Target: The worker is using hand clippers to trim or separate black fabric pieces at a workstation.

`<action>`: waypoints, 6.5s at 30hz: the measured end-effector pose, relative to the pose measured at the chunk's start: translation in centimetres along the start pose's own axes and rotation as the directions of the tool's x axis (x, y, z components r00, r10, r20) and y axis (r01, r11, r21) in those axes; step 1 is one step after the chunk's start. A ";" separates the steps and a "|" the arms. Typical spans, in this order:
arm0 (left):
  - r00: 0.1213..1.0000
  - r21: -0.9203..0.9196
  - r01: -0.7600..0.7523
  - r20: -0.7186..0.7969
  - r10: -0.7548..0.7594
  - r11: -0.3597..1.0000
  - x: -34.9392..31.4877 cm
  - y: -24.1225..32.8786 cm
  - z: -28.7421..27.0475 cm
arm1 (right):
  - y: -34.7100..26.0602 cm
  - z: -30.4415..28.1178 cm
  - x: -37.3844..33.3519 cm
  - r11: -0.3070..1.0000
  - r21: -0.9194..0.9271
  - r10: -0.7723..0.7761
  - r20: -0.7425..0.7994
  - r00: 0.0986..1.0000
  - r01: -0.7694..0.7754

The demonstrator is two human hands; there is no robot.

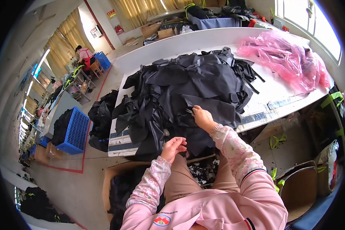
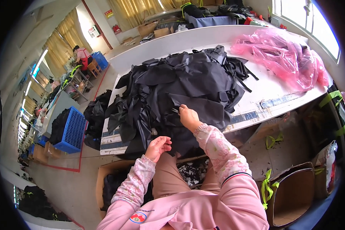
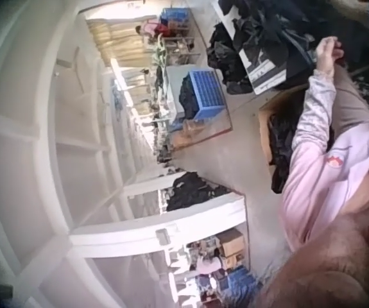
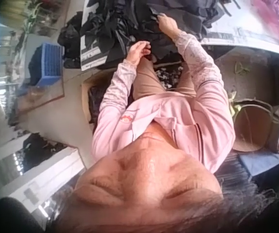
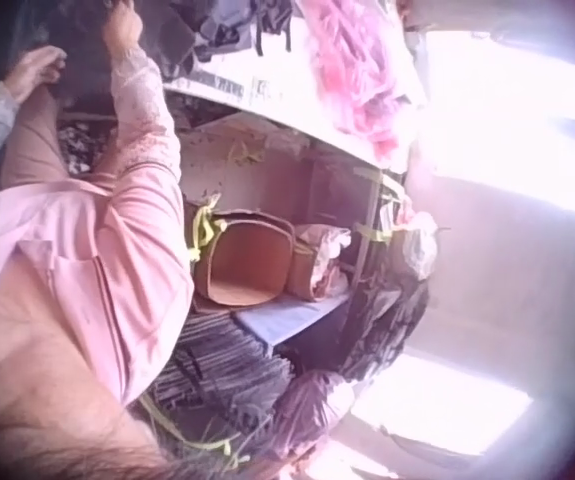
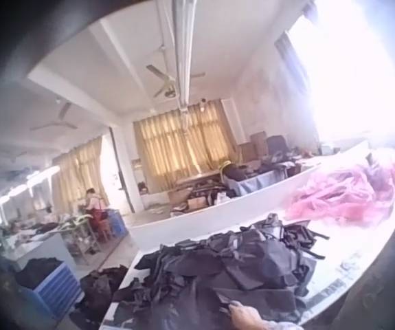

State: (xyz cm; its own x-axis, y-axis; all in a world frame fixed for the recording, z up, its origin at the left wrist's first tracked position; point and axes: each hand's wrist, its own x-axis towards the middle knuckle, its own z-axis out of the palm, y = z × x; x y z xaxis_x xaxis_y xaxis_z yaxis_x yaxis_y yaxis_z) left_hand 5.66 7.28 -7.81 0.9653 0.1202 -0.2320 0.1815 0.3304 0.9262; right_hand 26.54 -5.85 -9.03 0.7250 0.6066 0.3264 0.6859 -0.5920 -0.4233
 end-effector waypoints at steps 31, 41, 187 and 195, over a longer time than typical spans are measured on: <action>0.928 -0.766 -0.268 -0.042 0.371 0.585 -5.3 3.4 -2.8 | -11.6 -10.0 -18.6 0.638 0.746 -0.439 0.147 0.887 0.192; 0.802 -0.672 -0.376 0.108 0.587 0.638 -9.2 2.9 -4.3 | -8.5 -13.2 -16.4 0.896 0.386 -0.117 -0.269 0.956 0.218; 0.801 0.118 -0.589 -0.048 0.597 0.800 -8.3 0.2 9.0 | -11.1 -12.3 -18.6 0.570 0.811 0.020 0.150 0.988 -0.135; 0.822 0.131 -0.545 -0.116 0.558 0.828 -8.5 0.7 9.5 | -10.5 -11.9 -18.8 0.569 0.806 0.036 0.178 0.983 -0.166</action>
State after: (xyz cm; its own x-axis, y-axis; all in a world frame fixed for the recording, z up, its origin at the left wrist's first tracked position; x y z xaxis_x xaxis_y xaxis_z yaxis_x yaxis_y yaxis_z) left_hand -0.63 -2.40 -2.33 0.8726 0.3914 0.2923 -0.3506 0.0852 0.9326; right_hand 6.45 -17.39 -0.63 0.7266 0.6692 0.1556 0.2183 -0.0101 -0.9758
